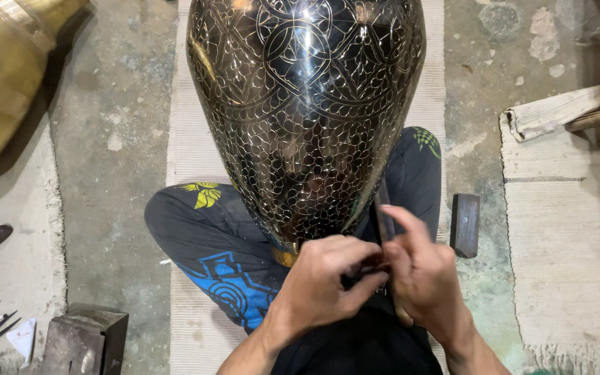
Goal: The person sits on the floor with a large engraved brass vase between their legs. They hold a small punch against the vase surface and strike it with a wooden mallet, working the decorative pattern, and occasionally reposition the vase with both hands.
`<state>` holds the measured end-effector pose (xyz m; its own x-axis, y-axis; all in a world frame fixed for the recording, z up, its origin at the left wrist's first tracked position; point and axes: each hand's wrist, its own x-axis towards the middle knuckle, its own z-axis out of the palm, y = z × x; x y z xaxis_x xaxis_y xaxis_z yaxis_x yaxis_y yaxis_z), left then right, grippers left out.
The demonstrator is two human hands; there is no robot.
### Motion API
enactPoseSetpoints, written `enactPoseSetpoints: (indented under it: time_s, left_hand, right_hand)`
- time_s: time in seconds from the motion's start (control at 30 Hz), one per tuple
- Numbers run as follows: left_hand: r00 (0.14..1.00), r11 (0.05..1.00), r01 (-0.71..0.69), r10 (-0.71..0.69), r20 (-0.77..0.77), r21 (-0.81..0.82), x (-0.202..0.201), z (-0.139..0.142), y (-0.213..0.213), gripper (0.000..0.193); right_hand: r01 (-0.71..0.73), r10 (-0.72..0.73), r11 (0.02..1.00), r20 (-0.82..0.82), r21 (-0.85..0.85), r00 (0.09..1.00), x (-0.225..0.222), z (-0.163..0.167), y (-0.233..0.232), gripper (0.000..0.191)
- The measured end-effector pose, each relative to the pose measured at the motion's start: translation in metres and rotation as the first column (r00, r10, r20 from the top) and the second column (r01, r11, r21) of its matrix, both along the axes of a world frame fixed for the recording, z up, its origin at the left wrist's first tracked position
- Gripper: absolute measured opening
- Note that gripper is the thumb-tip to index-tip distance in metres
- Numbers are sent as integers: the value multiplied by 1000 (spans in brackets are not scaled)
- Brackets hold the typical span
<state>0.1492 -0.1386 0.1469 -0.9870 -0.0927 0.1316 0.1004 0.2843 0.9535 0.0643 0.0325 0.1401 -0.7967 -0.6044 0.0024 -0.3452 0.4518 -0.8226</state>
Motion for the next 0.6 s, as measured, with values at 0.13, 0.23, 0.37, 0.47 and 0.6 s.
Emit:
enactPoseSetpoints:
  time_s: [0.13,0.23,0.37,0.47,0.6]
  left_hand:
    - [999,983,50,-49,7,-178,-3,-5,-3,11]
    - [989,984,-120,108,-101,-128,-2,-11,-16,16]
    - [909,890,-417,406,97,183,3,-29,-47,19]
    - [703,675,-695,710,41,248,-2,-57,-84,26]
    - [498,465,-778,867,-37,422,-24,-106,-140,25]
  right_hand:
    - [-111,114,987,-18,115,993,-13,3,-16,41]
    - [-86,79,996,-161,-39,984,-32,-8,-17,45]
    - [61,-86,984,-141,-168,986,-84,-46,-14,62]
    - [232,-191,929,165,-287,968,-129,-76,-14,67]
    - [193,-100,915,263,-355,959,-187,-104,-36,78]
